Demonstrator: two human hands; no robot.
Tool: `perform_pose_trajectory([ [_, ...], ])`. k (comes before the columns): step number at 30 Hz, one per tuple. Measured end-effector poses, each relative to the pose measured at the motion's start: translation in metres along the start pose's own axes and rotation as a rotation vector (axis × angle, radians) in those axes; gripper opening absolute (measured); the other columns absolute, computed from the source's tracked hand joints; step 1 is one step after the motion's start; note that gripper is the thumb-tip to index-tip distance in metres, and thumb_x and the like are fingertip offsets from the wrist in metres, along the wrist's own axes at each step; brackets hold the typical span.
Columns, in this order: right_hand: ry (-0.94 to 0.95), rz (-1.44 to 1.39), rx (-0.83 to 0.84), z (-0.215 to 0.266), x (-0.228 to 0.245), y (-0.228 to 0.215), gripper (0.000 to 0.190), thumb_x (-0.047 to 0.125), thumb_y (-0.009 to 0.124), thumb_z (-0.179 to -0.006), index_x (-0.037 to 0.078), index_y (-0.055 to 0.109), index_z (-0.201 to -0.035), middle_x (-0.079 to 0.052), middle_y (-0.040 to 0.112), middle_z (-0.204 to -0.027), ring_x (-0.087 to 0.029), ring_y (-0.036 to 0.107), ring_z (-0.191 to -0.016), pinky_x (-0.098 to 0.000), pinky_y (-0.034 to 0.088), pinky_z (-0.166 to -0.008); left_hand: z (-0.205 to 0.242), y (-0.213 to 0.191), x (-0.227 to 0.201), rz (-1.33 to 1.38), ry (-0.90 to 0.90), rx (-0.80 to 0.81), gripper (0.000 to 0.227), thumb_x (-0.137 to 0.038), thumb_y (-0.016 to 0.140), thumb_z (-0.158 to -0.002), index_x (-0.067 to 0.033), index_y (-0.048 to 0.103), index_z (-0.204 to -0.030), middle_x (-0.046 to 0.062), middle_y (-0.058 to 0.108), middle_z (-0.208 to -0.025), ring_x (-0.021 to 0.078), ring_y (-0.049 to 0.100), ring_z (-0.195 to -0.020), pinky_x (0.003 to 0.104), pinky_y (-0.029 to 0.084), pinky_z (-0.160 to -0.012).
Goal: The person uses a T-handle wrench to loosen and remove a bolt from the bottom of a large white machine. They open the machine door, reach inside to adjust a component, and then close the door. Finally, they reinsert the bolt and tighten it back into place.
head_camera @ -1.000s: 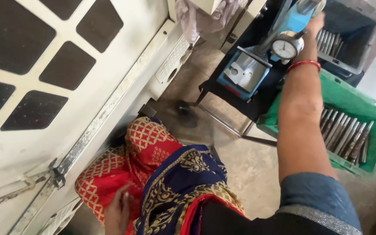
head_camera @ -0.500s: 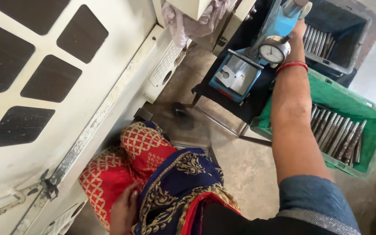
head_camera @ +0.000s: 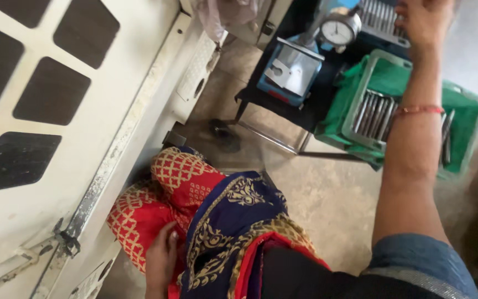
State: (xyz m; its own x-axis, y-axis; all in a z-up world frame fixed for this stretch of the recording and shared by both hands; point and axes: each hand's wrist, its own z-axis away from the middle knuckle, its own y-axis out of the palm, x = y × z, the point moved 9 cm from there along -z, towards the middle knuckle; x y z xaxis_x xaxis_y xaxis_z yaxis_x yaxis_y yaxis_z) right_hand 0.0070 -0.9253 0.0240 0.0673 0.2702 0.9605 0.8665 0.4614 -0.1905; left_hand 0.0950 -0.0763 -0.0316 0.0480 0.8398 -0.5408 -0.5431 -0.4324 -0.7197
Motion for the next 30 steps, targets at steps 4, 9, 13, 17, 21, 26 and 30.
perform_pose_trajectory([
  [4,0.080,0.291,-0.044,0.093,0.002,-0.077,0.011,0.010,0.065,-0.110,0.001,0.070,-0.108,-0.005,0.077,-0.093,-0.014,0.076,-0.082,-0.0279,0.059,-0.063,-0.012,0.008,0.005,0.058,0.065,0.036,0.033,-0.028,0.053,-0.102,-0.0133,0.065,-0.129,0.020,0.072,-0.117,0.0363,0.071,-0.105,0.043,0.055,-0.088],
  [9,0.168,1.026,-0.040,0.179,-0.019,-0.129,0.027,0.029,0.072,-0.103,0.003,0.074,-0.110,-0.021,0.073,-0.104,-0.034,0.069,-0.099,-0.0503,0.056,-0.092,-0.026,0.009,0.010,0.082,0.194,0.012,0.035,-0.029,0.053,-0.101,-0.0122,0.065,-0.129,0.019,0.072,-0.119,0.0355,0.071,-0.108,0.042,0.055,-0.090],
  [13,0.351,1.237,-0.236,0.213,-0.028,-0.156,0.058,0.044,0.074,-0.096,0.002,0.061,-0.133,-0.037,0.042,-0.144,-0.054,0.038,-0.132,-0.0682,0.035,-0.105,-0.024,0.007,0.044,0.055,0.057,0.028,0.035,-0.030,0.054,-0.101,-0.0152,0.066,-0.131,0.018,0.072,-0.119,0.0349,0.072,-0.104,0.042,0.054,-0.089],
  [17,0.591,1.126,-0.302,0.222,-0.036,-0.148,0.086,0.067,0.062,-0.101,0.008,0.038,-0.158,-0.043,0.015,-0.157,-0.058,0.011,-0.148,-0.0776,0.015,-0.113,-0.014,0.010,0.070,0.072,0.060,-0.038,0.035,-0.032,0.055,-0.102,-0.0159,0.065,-0.131,0.017,0.073,-0.117,0.0340,0.073,-0.101,0.042,0.056,-0.087],
  [21,0.721,1.243,-0.033,0.219,-0.046,-0.118,0.099,0.079,0.064,-0.088,0.011,0.042,-0.157,-0.042,0.011,-0.163,-0.059,0.006,-0.152,-0.0762,0.009,-0.118,-0.012,0.019,0.087,-0.043,0.065,-0.091,0.035,-0.033,0.055,-0.102,-0.0158,0.066,-0.130,0.016,0.072,-0.117,0.0357,0.071,-0.099,0.044,0.055,-0.087],
  [26,0.667,1.289,0.019,0.217,-0.037,-0.107,0.115,0.081,0.073,-0.074,0.010,0.038,-0.158,-0.042,0.011,-0.162,-0.060,0.006,-0.151,-0.0768,0.010,-0.117,-0.015,0.015,0.093,-0.035,0.084,-0.078,0.034,-0.034,0.055,-0.102,-0.0178,0.067,-0.130,0.015,0.073,-0.115,0.0350,0.071,-0.098,0.044,0.056,-0.084],
  [30,0.677,1.280,0.042,0.217,-0.037,-0.107,0.106,0.072,0.076,-0.078,0.016,0.038,-0.160,-0.042,0.011,-0.162,-0.062,0.010,-0.150,-0.0757,0.016,-0.116,-0.021,0.014,0.101,0.077,0.021,-0.016,0.035,-0.037,0.053,-0.103,-0.0204,0.064,-0.131,0.012,0.076,-0.103,0.0296,0.076,-0.094,0.042,0.058,-0.084],
])
